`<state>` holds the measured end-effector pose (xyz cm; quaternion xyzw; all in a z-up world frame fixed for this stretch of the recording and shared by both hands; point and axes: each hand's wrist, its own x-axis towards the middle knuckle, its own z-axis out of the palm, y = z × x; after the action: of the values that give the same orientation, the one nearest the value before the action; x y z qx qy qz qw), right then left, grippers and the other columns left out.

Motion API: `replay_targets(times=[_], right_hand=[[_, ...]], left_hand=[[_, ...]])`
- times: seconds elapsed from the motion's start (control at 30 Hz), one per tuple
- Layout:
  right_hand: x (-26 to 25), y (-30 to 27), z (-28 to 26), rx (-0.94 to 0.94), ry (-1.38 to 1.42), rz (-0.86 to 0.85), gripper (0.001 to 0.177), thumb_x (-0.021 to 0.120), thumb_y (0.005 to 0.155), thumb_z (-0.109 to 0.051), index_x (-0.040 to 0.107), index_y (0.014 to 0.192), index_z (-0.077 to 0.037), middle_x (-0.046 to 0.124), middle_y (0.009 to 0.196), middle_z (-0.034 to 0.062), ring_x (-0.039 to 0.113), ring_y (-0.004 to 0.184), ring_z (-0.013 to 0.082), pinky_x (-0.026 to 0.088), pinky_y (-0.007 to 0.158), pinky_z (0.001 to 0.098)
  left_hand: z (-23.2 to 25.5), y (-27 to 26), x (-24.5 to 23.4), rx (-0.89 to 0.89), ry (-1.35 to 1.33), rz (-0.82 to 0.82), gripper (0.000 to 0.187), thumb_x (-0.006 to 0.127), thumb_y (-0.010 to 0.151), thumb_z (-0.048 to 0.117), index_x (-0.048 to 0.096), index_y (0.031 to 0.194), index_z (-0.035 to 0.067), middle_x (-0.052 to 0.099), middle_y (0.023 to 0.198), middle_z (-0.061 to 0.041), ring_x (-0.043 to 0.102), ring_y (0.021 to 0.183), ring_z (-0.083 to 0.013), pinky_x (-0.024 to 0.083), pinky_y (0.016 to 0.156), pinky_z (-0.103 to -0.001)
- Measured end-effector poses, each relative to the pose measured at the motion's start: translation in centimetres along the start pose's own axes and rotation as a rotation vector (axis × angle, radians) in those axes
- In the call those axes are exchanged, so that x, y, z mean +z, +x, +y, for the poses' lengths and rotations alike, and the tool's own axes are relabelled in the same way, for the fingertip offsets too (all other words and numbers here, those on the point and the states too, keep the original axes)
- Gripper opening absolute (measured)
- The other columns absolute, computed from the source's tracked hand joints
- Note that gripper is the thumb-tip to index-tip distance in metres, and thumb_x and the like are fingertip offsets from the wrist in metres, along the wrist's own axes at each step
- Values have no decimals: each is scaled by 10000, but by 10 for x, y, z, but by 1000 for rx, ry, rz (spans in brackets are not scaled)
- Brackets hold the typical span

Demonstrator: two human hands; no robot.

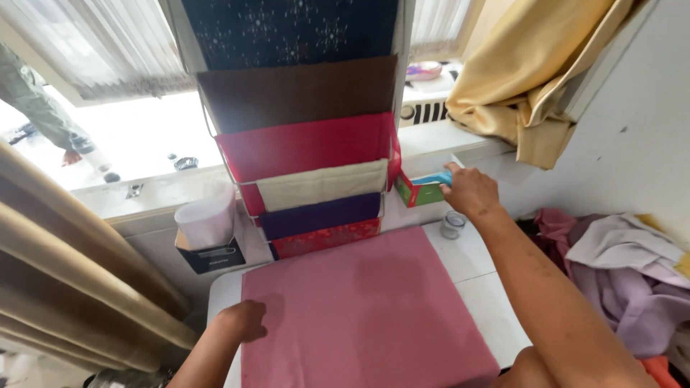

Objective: The person cleans a piece of pink fabric using a lint roller and then folds it and places it into a clear plastic bag.

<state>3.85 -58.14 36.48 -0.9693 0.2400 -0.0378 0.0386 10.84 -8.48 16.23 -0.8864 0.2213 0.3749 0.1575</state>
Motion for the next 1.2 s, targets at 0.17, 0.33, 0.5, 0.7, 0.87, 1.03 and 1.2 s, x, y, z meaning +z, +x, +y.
replay_targets(times=[0.17, 0.33, 0.5, 0.7, 0.87, 1.03, 1.2], right_hand=[[19, -16, -9, -277, -388, 645, 731, 683, 879, -705, 566, 1403, -208, 645, 1080, 64, 645, 930, 276, 495, 744, 426], [60, -42, -49, -1059, 133, 938, 272, 692, 1001, -395, 699, 943, -130, 675, 891, 57, 657, 814, 279, 496, 773, 426], [213, -2, -15, -918, -6, -21, 302, 618, 903, -345, 715, 1091, -128, 698, 1003, 118, 705, 929, 367, 591, 762, 475], [256, 63, 25, -744, -187, -39, 421, 588, 885, -141, 646, 1285, -21, 685, 1134, 211, 701, 1011, 416, 588, 850, 521], [280, 114, 32, -590, -88, -275, 499, 610, 924, -191, 562, 1410, -90, 620, 1335, 209, 684, 1084, 487, 595, 897, 578], [286, 115, 35, -522, -32, -397, 591, 676, 905, -264, 506, 1468, -202, 563, 1427, 183, 697, 1031, 529, 592, 906, 631], [315, 131, 47, -432, -53, -482, 557, 654, 932, -346, 520, 1469, -282, 520, 1497, 108, 705, 1041, 541, 588, 959, 625]], left_hand=[[-4, 27, 5, -35, -67, 108, 700, 620, 971, 455, 358, 1562, 187, 428, 1576, -48, 481, 1423, -243, 511, 1090, -451], [-30, 60, 37, -2, -28, 316, 779, 595, 954, 298, 217, 1619, 152, 305, 1648, -94, 412, 1458, -286, 494, 1085, -527], [-52, 93, 37, 19, -79, 707, 581, 555, 940, 232, 476, 1500, 98, 576, 1427, -163, 576, 1360, -337, 559, 1039, -495], [-47, 121, 34, -114, 58, 855, 488, 476, 905, 69, 518, 1383, -16, 722, 1231, -203, 752, 1099, -312, 571, 1005, -424], [-80, 149, 48, 20, -68, 1080, 520, 506, 946, 125, 490, 1446, -17, 682, 1110, -301, 742, 937, -407, 610, 814, -485], [-69, 131, 30, 89, -48, 852, 868, 448, 921, 78, 3, 1666, 84, 520, 1387, -418, 674, 1109, -542, 549, 1016, -630], [-54, 103, 5, 99, -426, 918, 512, 530, 978, 267, 446, 1457, 108, 625, 1217, -278, 659, 1144, -468, 540, 998, -549]])
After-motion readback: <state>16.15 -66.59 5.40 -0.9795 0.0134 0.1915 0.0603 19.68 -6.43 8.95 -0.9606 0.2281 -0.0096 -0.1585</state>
